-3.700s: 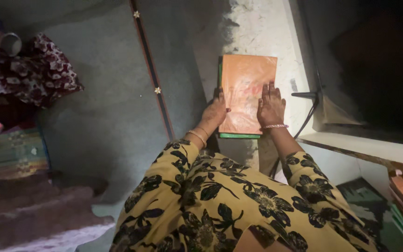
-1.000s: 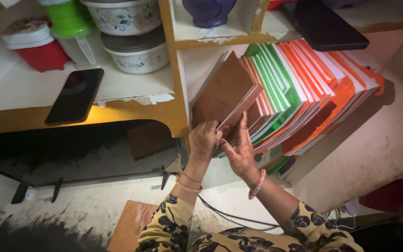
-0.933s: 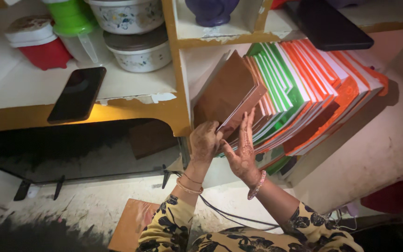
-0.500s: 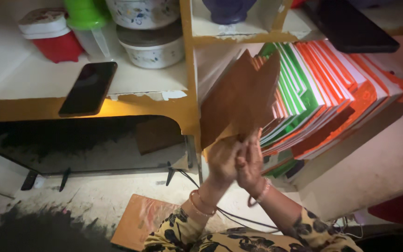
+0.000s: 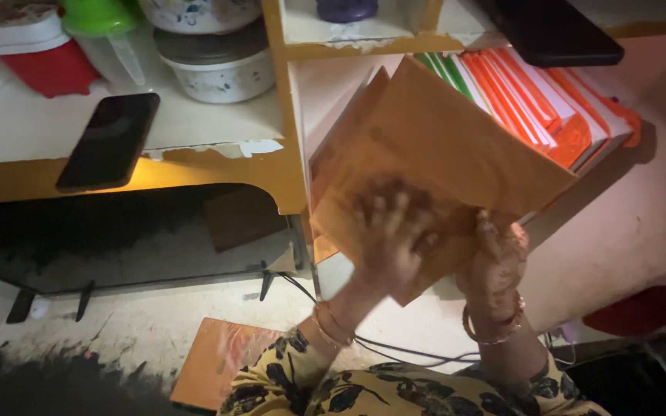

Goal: The person picks up green and brown books from a shelf, briefly holds them, and places them on the floor. The person repeats this process for several books.

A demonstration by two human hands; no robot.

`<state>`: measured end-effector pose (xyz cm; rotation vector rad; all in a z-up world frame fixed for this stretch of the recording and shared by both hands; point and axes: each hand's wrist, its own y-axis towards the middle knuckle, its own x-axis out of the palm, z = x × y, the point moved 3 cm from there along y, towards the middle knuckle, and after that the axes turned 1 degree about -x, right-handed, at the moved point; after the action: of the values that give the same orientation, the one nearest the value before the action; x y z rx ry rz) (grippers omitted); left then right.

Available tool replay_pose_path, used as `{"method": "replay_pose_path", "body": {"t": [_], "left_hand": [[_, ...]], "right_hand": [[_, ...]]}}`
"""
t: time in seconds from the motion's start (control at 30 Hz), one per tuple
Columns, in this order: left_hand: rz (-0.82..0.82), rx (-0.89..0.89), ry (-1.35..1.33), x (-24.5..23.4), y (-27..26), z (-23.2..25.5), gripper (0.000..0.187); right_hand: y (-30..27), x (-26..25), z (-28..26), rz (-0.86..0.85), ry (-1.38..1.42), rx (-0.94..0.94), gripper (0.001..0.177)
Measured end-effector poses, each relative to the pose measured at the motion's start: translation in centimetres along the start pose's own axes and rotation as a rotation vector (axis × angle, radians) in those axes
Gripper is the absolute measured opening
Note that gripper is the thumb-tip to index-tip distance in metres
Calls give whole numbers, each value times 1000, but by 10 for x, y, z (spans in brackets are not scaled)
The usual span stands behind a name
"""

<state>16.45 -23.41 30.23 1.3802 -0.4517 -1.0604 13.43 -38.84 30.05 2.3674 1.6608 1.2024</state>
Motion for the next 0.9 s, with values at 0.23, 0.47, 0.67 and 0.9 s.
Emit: {"method": "replay_pose_path", "body": {"t": [0.23,0.47,0.67,0.9], "left_hand": [[-159,-446,-586,-24,24,-60,62],[-288,-576,-845,-27,11,-41,23],[78,-637,-1126,-41,7,-12,13],[187,-576,-709,-67,-5,2,23]], "right_hand": [[-7,-13,-58,-148,-79,-346,26],[-2,-37,-84,-72,-497,-511,15],[-7,-50,-68,-247,-241,-170,34],[-12,-46,-65,-292,-184,-30,44]]}}
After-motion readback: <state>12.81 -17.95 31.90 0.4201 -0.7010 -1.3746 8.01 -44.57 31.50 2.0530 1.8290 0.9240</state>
